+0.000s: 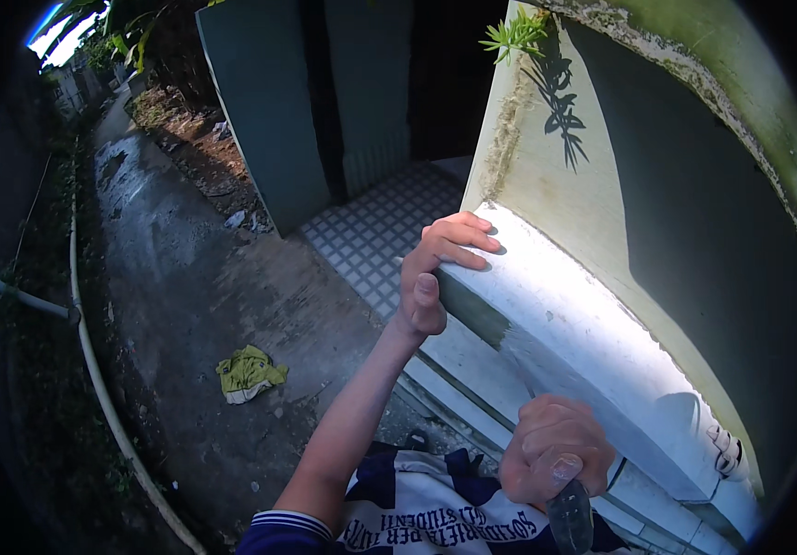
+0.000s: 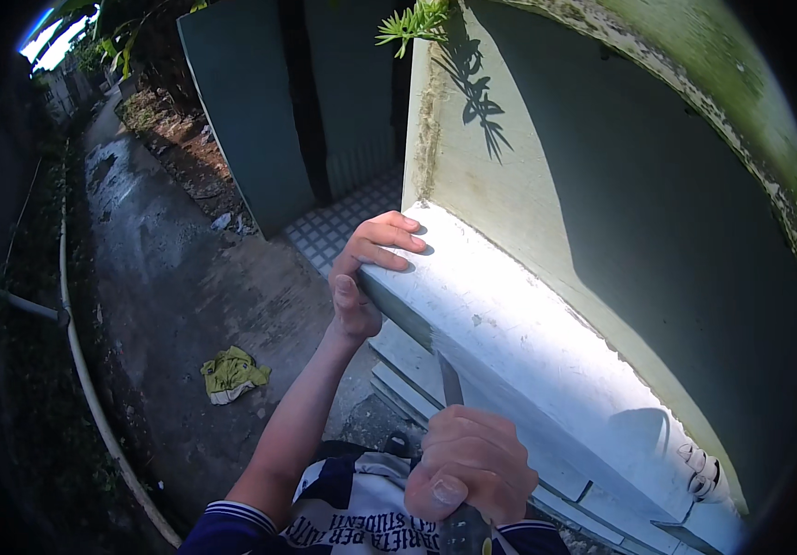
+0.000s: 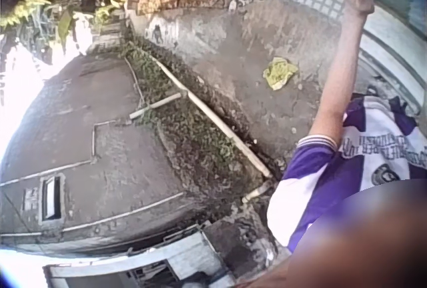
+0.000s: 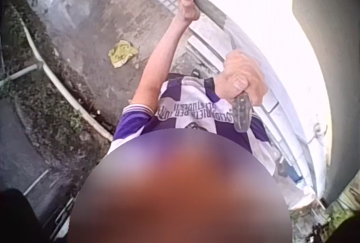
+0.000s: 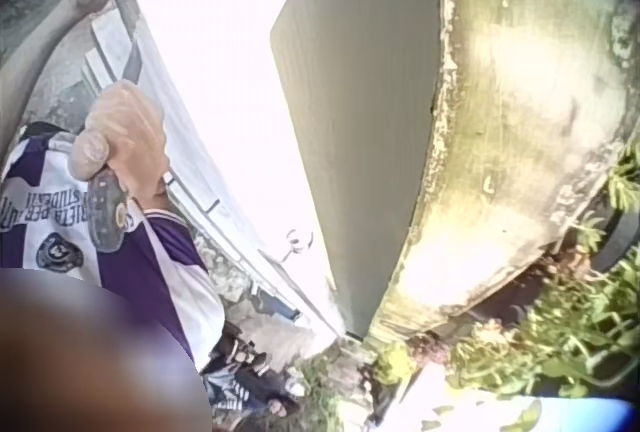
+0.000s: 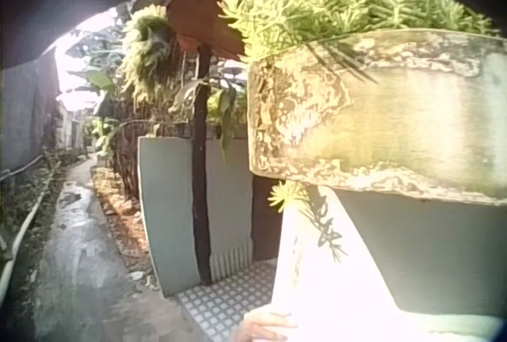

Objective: The person is scraping the old paint and applying some putty to the wall.

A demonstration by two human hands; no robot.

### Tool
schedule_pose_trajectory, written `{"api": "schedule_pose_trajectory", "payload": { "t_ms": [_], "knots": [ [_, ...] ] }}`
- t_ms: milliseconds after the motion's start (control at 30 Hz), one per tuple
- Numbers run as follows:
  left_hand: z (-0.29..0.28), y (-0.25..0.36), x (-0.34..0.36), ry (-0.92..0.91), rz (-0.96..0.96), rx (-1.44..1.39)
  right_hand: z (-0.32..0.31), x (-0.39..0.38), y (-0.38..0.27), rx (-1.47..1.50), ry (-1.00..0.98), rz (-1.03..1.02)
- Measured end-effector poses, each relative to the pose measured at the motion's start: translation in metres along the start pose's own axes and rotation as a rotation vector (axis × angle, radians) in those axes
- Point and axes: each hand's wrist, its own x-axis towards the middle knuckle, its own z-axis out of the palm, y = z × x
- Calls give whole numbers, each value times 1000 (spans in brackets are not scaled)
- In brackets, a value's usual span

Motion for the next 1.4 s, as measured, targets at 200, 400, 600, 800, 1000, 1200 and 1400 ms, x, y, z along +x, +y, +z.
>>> {"api": "schedule_pose_trajectory", "payload": {
  "t_ms": [200,400,600,800,1000,1200,1400],
  "knots": [
    [1,0,-5,15,-12,-4,-2,3,-2,26,3,70],
    [1,4,-1,-4,-25,-20,-3,-4,-2,-21,-51,141],
    [-2,3,0,-13,-6,1,-2,1,1,-50,-78,163],
    [1,8,-3,-10,-61,-17,-3,-6,10,41,-31,87],
    [2,8,-4,-2,-83,-16,-3,-9,8,-7,-28,53],
    [6,12,0,-18,-94,-6,1,4,7,-23,-29,96],
    [1,11,-5,-17,-101,3,1,-1,10,22,-5,105]
  ]
}}
